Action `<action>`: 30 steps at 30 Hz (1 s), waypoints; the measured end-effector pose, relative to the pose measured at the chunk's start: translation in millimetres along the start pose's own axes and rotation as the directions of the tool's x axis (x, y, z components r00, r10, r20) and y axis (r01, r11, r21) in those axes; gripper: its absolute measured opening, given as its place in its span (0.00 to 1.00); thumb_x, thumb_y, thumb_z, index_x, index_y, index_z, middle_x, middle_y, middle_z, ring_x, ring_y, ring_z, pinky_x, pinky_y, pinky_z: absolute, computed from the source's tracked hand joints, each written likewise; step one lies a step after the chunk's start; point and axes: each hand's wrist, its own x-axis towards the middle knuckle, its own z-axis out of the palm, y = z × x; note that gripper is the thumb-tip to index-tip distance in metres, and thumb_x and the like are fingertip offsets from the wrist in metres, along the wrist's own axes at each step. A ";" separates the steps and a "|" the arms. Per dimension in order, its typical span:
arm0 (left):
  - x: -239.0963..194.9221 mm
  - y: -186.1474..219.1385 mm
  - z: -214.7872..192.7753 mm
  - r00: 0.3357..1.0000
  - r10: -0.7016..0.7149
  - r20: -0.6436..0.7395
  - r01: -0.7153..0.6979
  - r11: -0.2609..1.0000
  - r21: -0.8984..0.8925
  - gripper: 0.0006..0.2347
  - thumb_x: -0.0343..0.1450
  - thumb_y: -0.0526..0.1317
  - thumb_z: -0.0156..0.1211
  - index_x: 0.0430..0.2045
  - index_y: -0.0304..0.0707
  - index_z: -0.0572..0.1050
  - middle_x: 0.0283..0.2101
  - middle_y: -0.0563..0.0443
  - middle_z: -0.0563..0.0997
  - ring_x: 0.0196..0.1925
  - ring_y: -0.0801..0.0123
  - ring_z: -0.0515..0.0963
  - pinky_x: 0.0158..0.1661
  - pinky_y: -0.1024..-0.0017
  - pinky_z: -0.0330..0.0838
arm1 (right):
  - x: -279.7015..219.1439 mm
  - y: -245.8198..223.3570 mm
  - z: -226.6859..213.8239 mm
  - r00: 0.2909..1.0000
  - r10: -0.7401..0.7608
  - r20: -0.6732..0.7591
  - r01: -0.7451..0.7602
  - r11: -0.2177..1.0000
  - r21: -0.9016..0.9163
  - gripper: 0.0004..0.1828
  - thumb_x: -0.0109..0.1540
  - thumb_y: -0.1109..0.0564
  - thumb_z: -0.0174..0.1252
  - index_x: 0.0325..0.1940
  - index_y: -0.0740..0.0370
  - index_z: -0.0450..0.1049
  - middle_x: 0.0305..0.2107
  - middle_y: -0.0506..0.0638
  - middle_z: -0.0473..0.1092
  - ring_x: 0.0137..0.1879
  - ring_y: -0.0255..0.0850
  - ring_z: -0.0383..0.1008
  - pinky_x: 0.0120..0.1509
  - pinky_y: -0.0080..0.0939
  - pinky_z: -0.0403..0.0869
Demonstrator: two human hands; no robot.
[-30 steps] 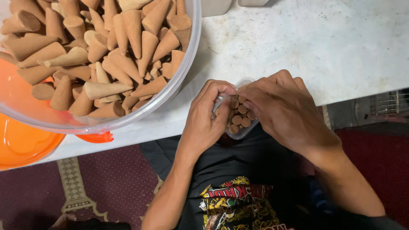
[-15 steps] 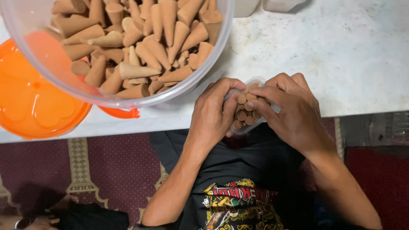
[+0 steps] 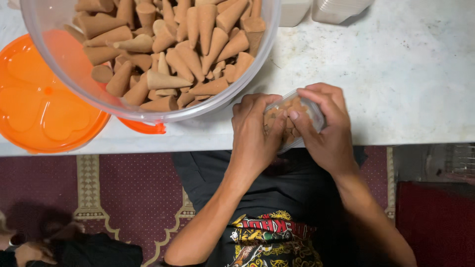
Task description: The person is sorting small, cone-shaped objects from a large container into a smaller container. They carefully place each cone into the smaller container, arranging them neatly.
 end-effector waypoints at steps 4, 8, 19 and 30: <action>1.4 1.6 -3.1 0.997 0.008 0.073 -0.005 0.999 -0.045 0.14 0.72 0.40 0.59 0.51 0.39 0.74 0.46 0.44 0.73 0.51 0.47 0.71 0.53 0.49 0.63 | -3.4 -3.6 5.5 0.998 0.069 0.003 -0.069 0.995 0.069 0.15 0.70 0.57 0.59 0.60 0.65 0.74 0.49 0.60 0.68 0.58 0.59 0.73 0.62 0.56 0.69; 1.9 5.5 -7.0 0.996 0.036 0.085 -0.028 0.995 -0.096 0.13 0.72 0.39 0.58 0.51 0.39 0.73 0.44 0.45 0.73 0.50 0.51 0.72 0.53 0.54 0.63 | -3.1 -0.2 4.8 0.989 0.139 0.041 -0.144 0.978 0.150 0.22 0.69 0.56 0.59 0.66 0.64 0.69 0.55 0.61 0.69 0.63 0.57 0.71 0.67 0.59 0.66; -0.8 3.3 -7.8 0.992 0.081 0.100 -0.069 0.991 -0.118 0.14 0.72 0.37 0.58 0.52 0.39 0.73 0.46 0.49 0.75 0.49 0.57 0.72 0.51 0.62 0.61 | 2.6 -10.0 2.3 0.954 0.268 0.132 -0.290 0.937 0.196 0.27 0.65 0.57 0.62 0.69 0.57 0.69 0.54 0.55 0.75 0.56 0.41 0.69 0.57 0.40 0.69; 23.9 5.0 -1.3 0.982 0.083 0.169 -0.050 0.981 -0.190 0.18 0.72 0.38 0.60 0.57 0.43 0.71 0.50 0.48 0.77 0.57 0.52 0.75 0.58 0.53 0.60 | 2.7 3.4 -1.3 0.971 0.238 0.029 -0.238 0.936 0.258 0.24 0.66 0.59 0.58 0.67 0.65 0.69 0.53 0.61 0.74 0.62 0.48 0.70 0.68 0.51 0.67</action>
